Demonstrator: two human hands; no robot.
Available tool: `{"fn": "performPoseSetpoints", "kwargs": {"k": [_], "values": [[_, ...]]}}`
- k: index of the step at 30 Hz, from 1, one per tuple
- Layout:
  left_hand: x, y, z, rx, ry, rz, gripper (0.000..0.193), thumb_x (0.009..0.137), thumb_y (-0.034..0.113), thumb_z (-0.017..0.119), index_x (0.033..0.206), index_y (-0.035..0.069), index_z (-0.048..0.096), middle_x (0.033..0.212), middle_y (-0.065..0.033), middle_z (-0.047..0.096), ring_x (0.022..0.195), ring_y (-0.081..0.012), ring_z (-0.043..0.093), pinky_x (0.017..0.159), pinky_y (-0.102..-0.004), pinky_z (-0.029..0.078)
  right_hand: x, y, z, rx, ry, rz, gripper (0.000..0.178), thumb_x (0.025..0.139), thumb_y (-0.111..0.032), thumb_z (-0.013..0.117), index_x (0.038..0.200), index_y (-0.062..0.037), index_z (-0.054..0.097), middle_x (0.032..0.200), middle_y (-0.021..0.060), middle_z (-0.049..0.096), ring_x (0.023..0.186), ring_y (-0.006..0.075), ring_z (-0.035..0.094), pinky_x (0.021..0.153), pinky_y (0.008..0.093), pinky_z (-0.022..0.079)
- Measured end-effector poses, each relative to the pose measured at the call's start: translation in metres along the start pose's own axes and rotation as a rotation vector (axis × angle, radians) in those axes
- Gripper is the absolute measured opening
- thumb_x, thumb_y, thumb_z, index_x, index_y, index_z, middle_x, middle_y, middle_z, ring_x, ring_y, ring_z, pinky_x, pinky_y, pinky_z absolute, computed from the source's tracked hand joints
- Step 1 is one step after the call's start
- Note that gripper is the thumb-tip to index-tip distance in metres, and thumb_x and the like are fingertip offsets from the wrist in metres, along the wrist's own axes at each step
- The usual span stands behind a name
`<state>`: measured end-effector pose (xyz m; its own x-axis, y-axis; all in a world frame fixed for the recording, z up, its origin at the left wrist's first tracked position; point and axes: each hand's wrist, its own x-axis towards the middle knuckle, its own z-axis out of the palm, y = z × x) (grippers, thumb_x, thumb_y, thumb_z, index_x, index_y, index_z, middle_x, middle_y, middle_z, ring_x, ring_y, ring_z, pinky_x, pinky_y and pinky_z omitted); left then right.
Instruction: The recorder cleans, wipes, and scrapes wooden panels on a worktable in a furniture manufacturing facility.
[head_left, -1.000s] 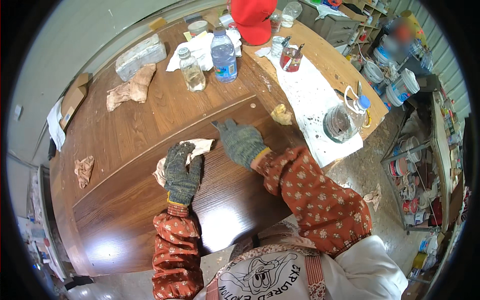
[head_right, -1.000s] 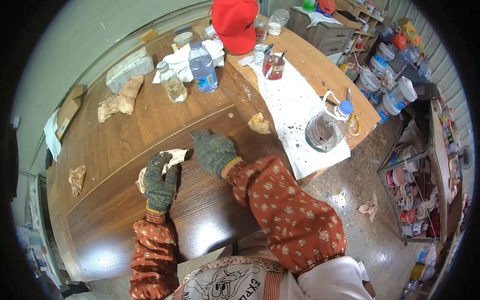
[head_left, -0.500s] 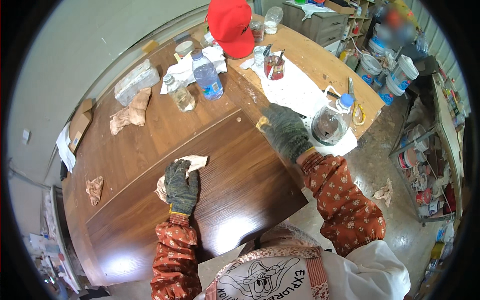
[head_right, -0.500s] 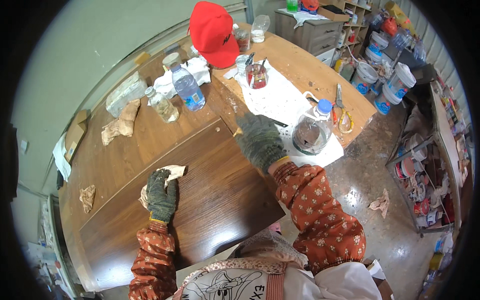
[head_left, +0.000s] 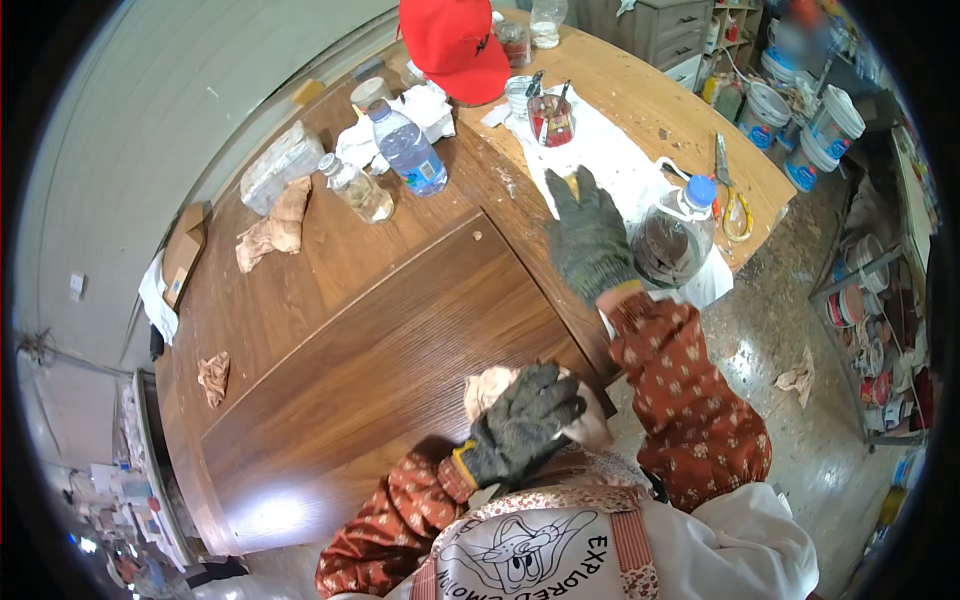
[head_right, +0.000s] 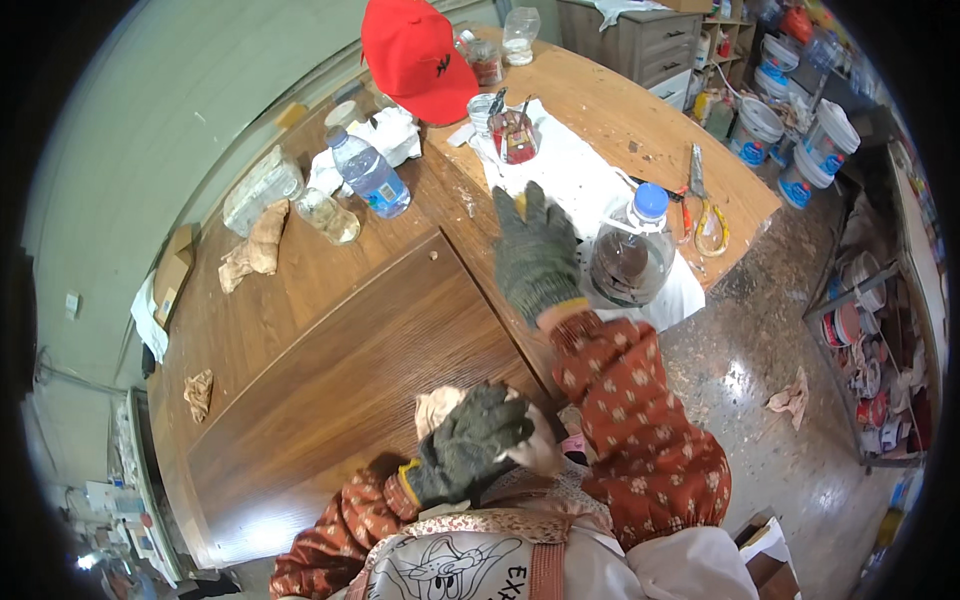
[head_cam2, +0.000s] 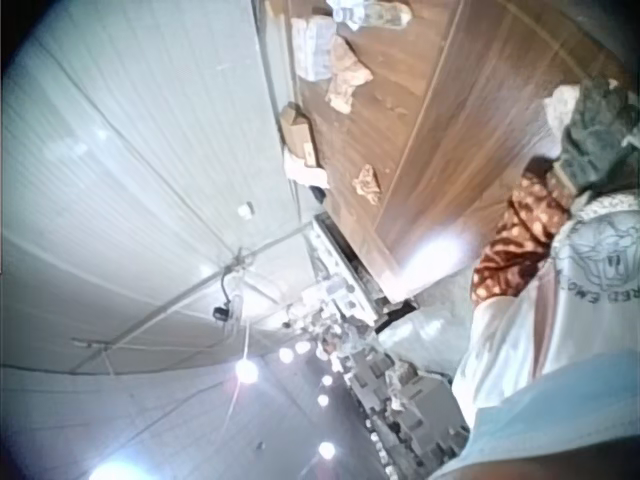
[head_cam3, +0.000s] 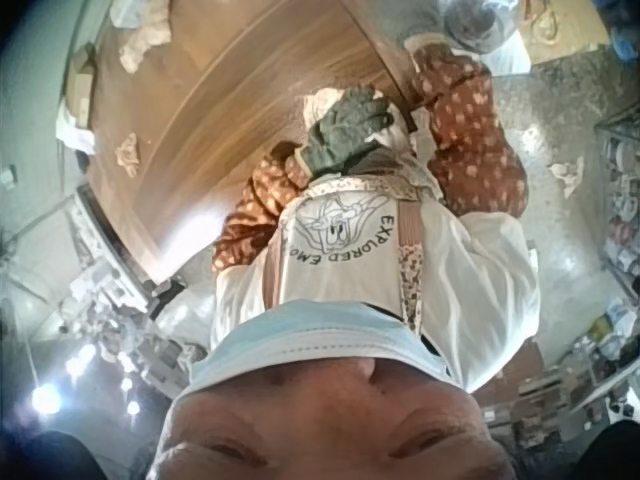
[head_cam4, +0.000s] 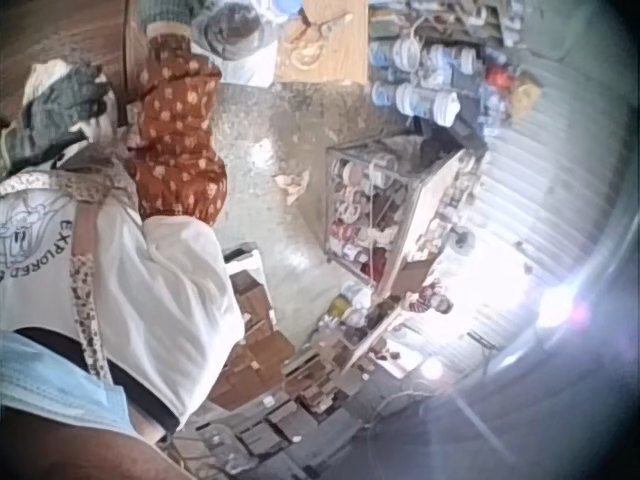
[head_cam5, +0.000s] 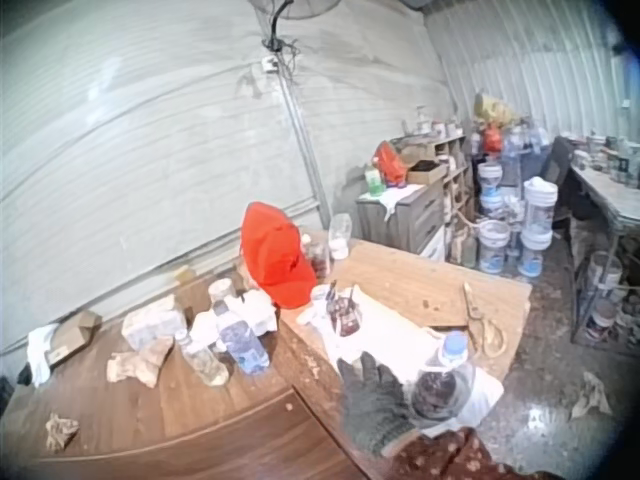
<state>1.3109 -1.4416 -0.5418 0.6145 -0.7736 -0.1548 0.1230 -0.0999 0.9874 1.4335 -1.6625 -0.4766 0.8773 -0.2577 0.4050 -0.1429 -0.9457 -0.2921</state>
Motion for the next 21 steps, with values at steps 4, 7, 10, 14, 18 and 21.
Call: {"fn": "performPoseSetpoints", "kwargs": {"k": [4,7,10,14,18,21], "values": [[0.082,-0.006,-0.038,0.897,0.169,0.487,0.053,0.09,0.021,0.059,0.137,0.003,0.045,0.128,-0.0113,0.057,0.117,-0.0241,0.054,0.098,-0.036,0.045,-0.068,0.004,-0.005,0.245,0.271,-0.145,0.058,0.084,-0.016,0.061,0.138,-0.0099,0.043,0.139,0.0253,0.04,0.119,0.0436,0.047,0.1,0.0516,0.04],[0.128,0.041,-0.07,0.869,0.075,0.458,0.046,0.086,0.019,0.063,0.127,0.001,0.054,0.118,-0.0135,0.062,0.107,-0.026,0.059,0.094,-0.0392,0.046,-0.133,-0.006,-0.009,0.485,0.044,-0.174,0.061,0.078,-0.016,0.068,0.135,-0.0074,0.047,0.138,0.0281,0.039,0.125,0.0456,0.042,0.106,0.0535,0.036],[0.164,0.02,-0.106,0.221,0.319,0.351,0.028,0.081,0.02,0.061,0.104,0.005,0.062,0.106,-0.0164,0.063,0.105,-0.0362,0.056,0.096,-0.0444,0.042,-0.148,-0.027,-0.021,0.299,-0.092,-0.253,0.06,0.084,-0.024,0.061,0.14,-0.0102,0.045,0.142,0.0258,0.037,0.133,0.0438,0.033,0.112,0.0547,0.025],[0.194,0.038,-0.148,1.312,0.668,0.633,0.024,0.084,0.018,0.06,0.105,0.006,0.062,0.107,-0.0171,0.062,0.104,-0.0385,0.056,0.094,-0.046,0.042,-0.153,-0.021,-0.002,0.252,-0.057,-0.305,0.059,0.088,-0.026,0.054,0.143,-0.0103,0.042,0.143,0.0246,0.036,0.134,0.0417,0.034,0.113,0.0542,0.025],[0.217,0.038,-0.16,1.114,0.688,0.466,0.027,0.086,0.016,0.059,0.11,0.006,0.061,0.109,-0.0182,0.062,0.106,-0.0373,0.056,0.101,-0.0433,0.04,-0.156,-0.017,-0.008,0.2,-0.112,-0.302,0.06,0.089,-0.027,0.053,0.144,-0.0074,0.04,0.143,0.0232,0.038,0.134,0.0384,0.035,0.112,0.0532,0.025],[0.209,0.034,-0.156,0.508,0.92,0.422,0.034,0.091,0.023,0.059,0.12,0.004,0.057,0.112,-0.0147,0.062,0.107,-0.0314,0.058,0.097,-0.039,0.044,-0.154,-0.013,-0.013,0.279,-0.165,-0.274,0.06,0.089,-0.029,0.053,0.144,-0.0079,0.04,0.143,0.0231,0.038,0.134,0.0383,0.035,0.112,0.0529,0.025]]}}
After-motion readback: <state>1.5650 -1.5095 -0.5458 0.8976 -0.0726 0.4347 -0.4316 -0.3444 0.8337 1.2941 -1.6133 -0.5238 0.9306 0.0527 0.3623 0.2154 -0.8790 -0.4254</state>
